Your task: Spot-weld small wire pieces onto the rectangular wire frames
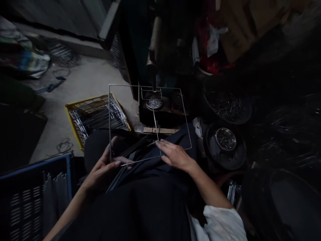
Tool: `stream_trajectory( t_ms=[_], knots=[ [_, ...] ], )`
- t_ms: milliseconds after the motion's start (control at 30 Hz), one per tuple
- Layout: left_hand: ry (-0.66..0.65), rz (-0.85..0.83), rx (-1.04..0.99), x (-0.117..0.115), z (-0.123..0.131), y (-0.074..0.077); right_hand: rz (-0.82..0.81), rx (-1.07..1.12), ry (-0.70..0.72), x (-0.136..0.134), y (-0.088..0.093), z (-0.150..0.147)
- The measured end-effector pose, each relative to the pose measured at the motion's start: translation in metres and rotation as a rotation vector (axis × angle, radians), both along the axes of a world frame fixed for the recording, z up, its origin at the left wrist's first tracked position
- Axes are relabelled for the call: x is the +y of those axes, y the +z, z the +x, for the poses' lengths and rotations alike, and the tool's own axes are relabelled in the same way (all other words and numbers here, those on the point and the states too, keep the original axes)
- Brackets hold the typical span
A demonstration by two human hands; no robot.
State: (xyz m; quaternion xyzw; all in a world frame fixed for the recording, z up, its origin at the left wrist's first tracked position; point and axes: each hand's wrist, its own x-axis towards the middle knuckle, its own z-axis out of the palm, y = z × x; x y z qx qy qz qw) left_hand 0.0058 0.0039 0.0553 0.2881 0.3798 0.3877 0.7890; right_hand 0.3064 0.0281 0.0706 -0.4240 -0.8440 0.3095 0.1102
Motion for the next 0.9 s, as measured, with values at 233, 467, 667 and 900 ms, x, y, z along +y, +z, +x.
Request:
stream_trajectory(
  t_ms=[233, 467, 667, 900],
  knots=[
    [0.014, -0.008, 0.004, 0.000, 0.000, -0.009, 0.086, -0.059, -0.001, -0.010, -0.009, -0.006],
    [0.000, -0.005, -0.031, 0.003, 0.000, -0.016, 0.138, 0.001, -0.033, -0.011, -0.009, -0.002],
    [-0.009, 0.032, -0.066, 0.016, 0.004, -0.022, 0.152, 0.007, -0.085, -0.002, -0.017, 0.001],
    [-0.013, 0.039, -0.095, 0.028, 0.004, -0.029, 0.161, 0.021, -0.111, 0.011, -0.019, 0.001]
  ],
)
